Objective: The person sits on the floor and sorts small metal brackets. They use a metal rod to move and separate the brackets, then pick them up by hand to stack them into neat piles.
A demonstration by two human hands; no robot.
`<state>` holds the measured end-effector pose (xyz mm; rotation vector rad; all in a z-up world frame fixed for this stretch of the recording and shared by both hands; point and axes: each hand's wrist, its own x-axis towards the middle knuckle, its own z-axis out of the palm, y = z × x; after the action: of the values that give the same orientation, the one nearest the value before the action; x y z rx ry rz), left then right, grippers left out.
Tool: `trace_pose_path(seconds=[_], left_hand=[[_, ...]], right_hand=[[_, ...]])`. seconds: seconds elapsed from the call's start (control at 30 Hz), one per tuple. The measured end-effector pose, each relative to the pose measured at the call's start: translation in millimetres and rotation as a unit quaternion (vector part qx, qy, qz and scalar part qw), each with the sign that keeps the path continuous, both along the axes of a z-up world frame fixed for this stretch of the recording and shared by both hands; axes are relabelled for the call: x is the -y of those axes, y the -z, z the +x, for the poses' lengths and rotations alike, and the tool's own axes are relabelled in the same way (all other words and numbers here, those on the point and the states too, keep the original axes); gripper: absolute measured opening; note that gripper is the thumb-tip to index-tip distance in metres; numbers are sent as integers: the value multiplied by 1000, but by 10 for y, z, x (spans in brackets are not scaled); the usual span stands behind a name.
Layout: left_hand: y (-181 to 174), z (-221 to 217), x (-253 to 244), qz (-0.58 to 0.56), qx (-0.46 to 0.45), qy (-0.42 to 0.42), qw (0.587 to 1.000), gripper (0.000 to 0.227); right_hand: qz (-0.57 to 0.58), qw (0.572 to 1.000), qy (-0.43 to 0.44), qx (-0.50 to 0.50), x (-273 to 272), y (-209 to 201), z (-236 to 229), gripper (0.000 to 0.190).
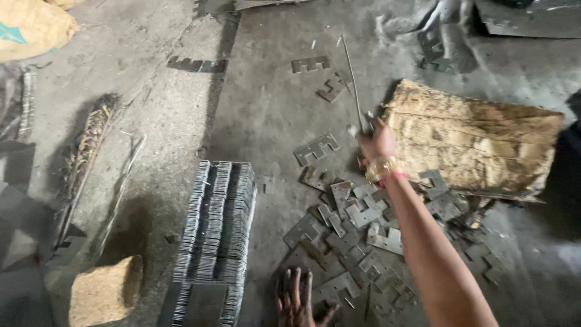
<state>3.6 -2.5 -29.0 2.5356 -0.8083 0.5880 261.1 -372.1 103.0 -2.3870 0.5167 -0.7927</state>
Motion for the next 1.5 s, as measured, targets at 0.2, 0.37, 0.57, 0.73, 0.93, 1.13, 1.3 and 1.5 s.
trace_pose_path(seconds=[0.2,0.37,0.57,0.73,0.93,1.13,1.3,1.5], left_hand=[[66,6,-94,20,-69,25,997,103],[-149,-41,-71,14,-93,15,995,101],[-326,-70,-106,56,-280,19,958,101],[-498,-150,-113,64,-258,5,964,101],[-445,-343,-134,19,-281,-3,959,102],[-460,-549,-344,11,-278,-14,960,101],[-504,-569,-425,-21,-181,0,983,100],[-413,-577,-351,-42,-141,-6,989,97]], right_hand=[[186,960,5,-212,-56,-77,292,44],[275,921,24,-276,-309,100,-1576,37],[196,957,-68,-200,-474,787,-3385,65],[162,980,-65,-93,-597,1012,-3375,49],[138,975,-101,-143,-769,810,-2410,57],[161,949,-53,-265,-780,1093,-2814,44],[166,955,-14,-244,-701,1338,-4709,53],[159,971,13,-180,-730,1270,-4901,53]])
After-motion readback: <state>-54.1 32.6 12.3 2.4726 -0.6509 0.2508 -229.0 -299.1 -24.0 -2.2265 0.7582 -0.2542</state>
